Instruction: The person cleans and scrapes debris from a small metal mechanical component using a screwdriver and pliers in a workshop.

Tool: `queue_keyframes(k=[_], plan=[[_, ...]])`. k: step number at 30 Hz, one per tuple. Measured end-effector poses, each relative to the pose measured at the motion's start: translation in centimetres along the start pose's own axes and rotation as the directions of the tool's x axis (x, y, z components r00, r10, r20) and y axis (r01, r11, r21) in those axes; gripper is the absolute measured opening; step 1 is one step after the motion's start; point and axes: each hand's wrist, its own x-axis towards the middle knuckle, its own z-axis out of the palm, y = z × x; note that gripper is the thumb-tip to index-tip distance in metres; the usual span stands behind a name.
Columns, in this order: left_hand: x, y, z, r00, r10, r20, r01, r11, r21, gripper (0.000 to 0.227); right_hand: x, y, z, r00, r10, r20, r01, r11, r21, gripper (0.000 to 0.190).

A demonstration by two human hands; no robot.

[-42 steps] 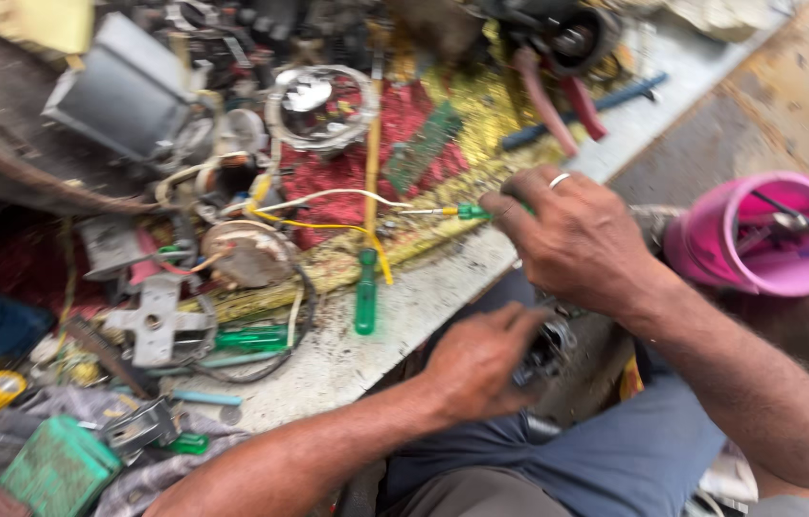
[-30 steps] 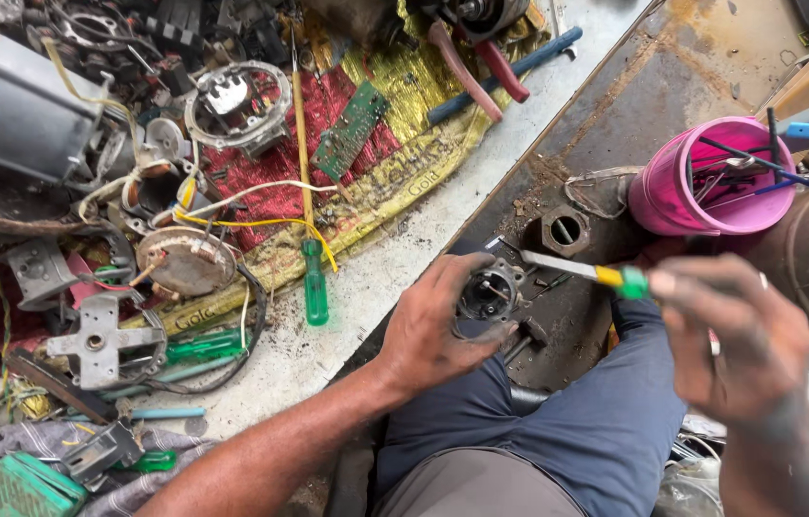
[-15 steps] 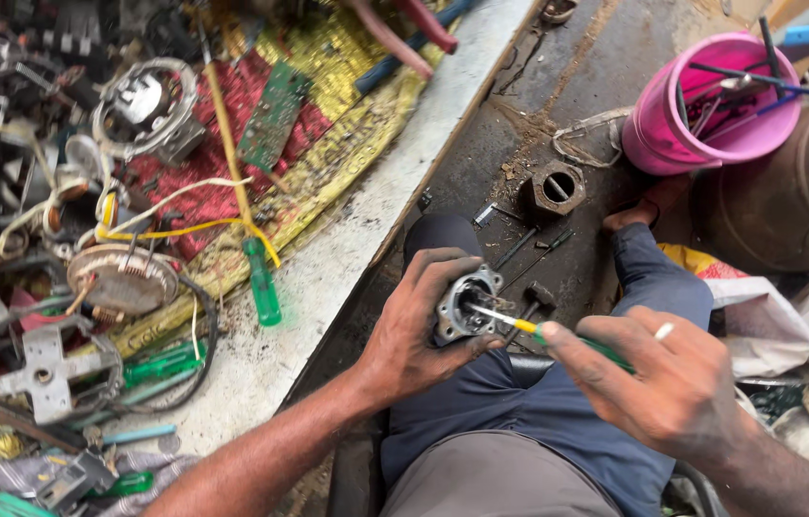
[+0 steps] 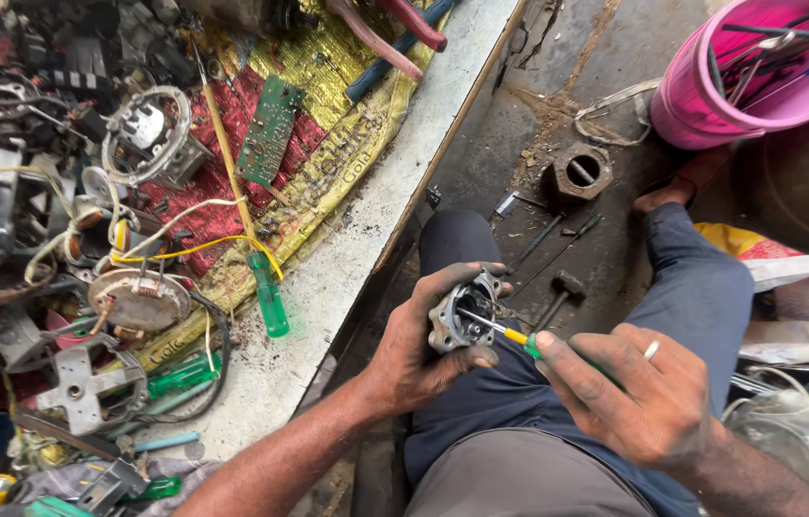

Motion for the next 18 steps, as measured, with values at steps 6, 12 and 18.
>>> queue_keyframes(k=[6,12,18], plan=[[0.0,0.9,-0.2,0.998,0.057,-0.019,-0.06,0.987,-0.149,0.067,-0.2,-0.5,0.7,0.997,0.023,-0.074,-0.016,0.995,0.099,0.038],[0.5,2.8,0.6,0.965,-0.072,-0.253,-0.019,0.94,-0.34,0.043,-0.5,-2.4,3.3,0.985,0.034,-0.17,0.006,0.973,0.23,0.037],[1.0,2.5,0.5,0.918,-0.11,-0.38,-0.11,0.852,-0.512,0.042,-1.1,-5.1,6.5,0.958,0.283,-0.044,-0.213,0.805,0.554,0.042]])
